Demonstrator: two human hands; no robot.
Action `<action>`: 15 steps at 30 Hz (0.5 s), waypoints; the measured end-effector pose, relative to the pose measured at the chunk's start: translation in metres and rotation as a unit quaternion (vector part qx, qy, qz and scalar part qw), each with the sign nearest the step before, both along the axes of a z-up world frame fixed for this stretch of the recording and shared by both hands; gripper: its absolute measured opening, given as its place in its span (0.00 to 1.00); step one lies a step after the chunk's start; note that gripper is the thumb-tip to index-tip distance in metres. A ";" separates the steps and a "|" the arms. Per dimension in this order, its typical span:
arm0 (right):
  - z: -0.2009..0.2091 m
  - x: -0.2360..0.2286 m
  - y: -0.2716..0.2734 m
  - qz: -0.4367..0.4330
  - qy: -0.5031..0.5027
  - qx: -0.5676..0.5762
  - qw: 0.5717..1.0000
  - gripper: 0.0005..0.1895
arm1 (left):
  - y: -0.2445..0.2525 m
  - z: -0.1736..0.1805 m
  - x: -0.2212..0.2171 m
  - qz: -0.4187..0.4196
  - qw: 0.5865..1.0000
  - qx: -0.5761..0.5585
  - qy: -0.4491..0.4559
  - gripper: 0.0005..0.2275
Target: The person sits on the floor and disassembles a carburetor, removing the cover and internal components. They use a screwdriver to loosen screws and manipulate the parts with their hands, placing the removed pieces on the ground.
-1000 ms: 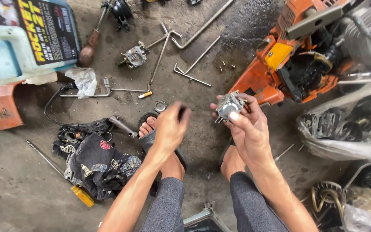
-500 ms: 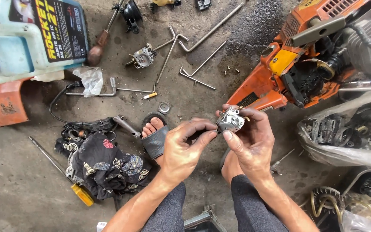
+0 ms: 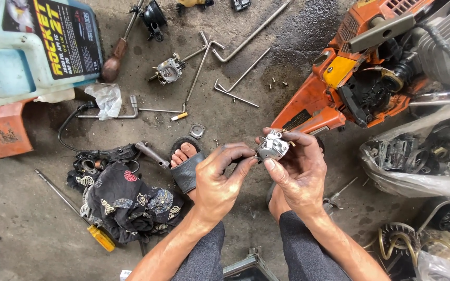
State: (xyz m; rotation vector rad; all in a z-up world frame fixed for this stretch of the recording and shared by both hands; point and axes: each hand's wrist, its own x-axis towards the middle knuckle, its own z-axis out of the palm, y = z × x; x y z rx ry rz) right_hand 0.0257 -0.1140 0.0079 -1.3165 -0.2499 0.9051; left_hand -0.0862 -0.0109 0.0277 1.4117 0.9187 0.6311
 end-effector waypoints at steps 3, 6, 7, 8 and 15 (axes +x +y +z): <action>-0.002 0.000 0.000 -0.002 0.004 -0.001 1.000 0.25 | 0.001 0.001 0.000 -0.023 0.999 0.046 0.011 0.05; -0.003 0.001 -0.002 -0.003 0.016 -0.004 1.000 0.25 | -0.001 0.001 0.001 -0.053 0.991 0.120 0.025 0.07; -0.003 0.002 -0.003 -0.001 0.022 -0.007 1.000 0.25 | -0.002 0.001 0.001 -0.062 0.984 0.163 0.035 0.07; -0.004 0.001 -0.003 -0.001 0.023 -0.007 1.000 0.25 | -0.003 -0.002 -0.001 -0.062 0.984 0.163 0.035 0.07; -0.003 0.001 -0.001 -0.022 0.038 -0.015 0.999 0.25 | -0.003 -0.005 -0.001 -0.064 0.969 0.237 0.039 0.08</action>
